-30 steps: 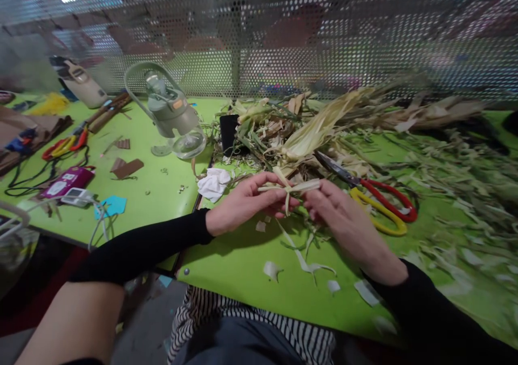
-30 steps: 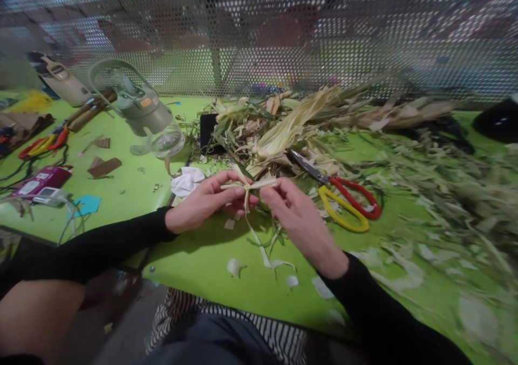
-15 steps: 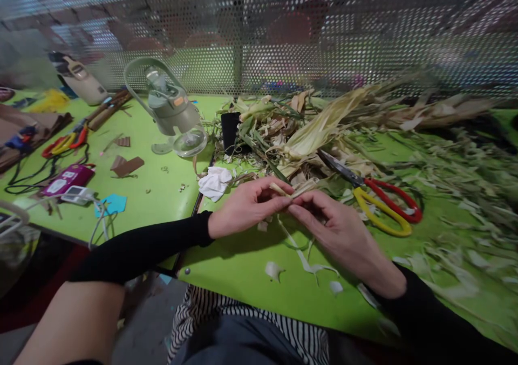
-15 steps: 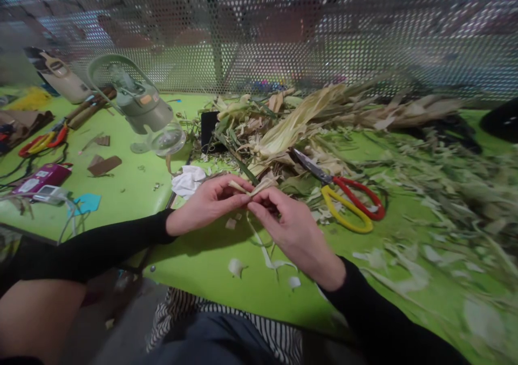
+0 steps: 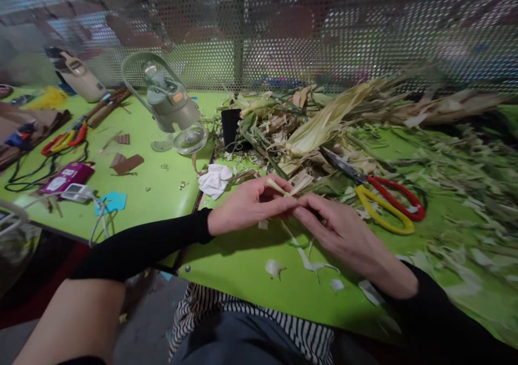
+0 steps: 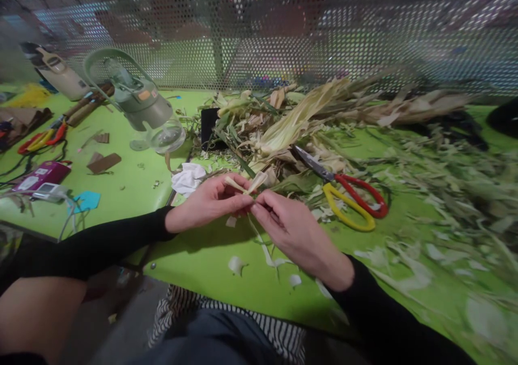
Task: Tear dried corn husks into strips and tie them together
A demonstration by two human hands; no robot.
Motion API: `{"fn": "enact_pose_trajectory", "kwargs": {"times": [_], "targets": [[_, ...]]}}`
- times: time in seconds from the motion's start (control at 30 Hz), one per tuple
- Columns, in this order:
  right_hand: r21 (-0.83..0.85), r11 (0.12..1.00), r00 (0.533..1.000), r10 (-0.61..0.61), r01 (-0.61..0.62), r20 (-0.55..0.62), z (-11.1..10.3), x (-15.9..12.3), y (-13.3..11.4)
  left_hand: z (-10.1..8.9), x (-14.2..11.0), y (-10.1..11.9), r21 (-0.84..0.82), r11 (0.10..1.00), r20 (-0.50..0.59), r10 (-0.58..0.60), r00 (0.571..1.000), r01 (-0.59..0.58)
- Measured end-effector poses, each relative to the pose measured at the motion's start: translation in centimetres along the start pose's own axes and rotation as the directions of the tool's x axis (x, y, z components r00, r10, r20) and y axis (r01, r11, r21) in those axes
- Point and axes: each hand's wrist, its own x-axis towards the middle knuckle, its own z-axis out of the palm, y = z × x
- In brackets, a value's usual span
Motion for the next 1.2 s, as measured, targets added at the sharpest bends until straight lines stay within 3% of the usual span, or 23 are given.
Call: {"fn": "enact_pose_trajectory", "kwargs": {"times": [0.23, 0.33, 0.5, 0.67, 0.97, 1.03, 1.1, 1.13, 1.2], "targets": [[0.167, 0.984, 0.99, 0.033, -0.055, 0.135, -0.8, -0.1, 0.3, -0.5, 0.0, 1.1, 0.01, 1.0, 0.156, -0.023, 0.987, 0.021], [0.192, 0.976, 0.986, 0.077, -0.105, 0.146, -0.6, 0.1, 0.8, -1.0, 0.3, 1.4, 0.055, 0.998, 0.163, -0.038, 0.986, 0.03], [0.229, 0.968, 0.989, 0.121, -0.098, -0.088, 0.6, 0.3, 1.2, -1.4, 0.9, 1.2, 0.0, 0.996, 0.127, -0.093, 0.988, 0.094], [0.149, 0.989, 0.96, 0.038, 0.004, -0.276, 1.1, 0.1, 1.0, -1.0, 0.6, 0.7, -0.077, 0.992, 0.176, -0.086, 0.981, 0.101], [0.233, 0.973, 0.955, 0.077, -0.008, -0.287, 0.9, 0.0, 0.4, -0.8, 0.5, 0.4, -0.1, 0.988, 0.181, -0.1, 0.978, 0.12], [0.257, 0.966, 0.944, 0.121, -0.041, -0.306, 0.9, 0.0, 0.7, -0.7, 0.5, 0.4, -0.174, 0.977, 0.157, -0.097, 0.983, 0.125], [0.224, 0.974, 0.903, 0.13, -0.038, -0.409, 0.9, -0.1, 1.1, -0.5, 0.4, 0.3, -0.305, 0.946, 0.12, -0.079, 0.99, 0.112], [0.157, 0.988, 0.876, 0.085, -0.011, -0.474, 0.9, -0.1, 1.2, -0.4, 0.4, 0.3, -0.367, 0.925, 0.1, -0.067, 0.993, 0.099], [-0.082, 0.991, 0.836, -0.132, 0.104, -0.533, 1.0, -0.1, 1.3, -0.2, 0.2, 0.3, -0.43, 0.9, 0.071, -0.047, 0.996, 0.073]]}}
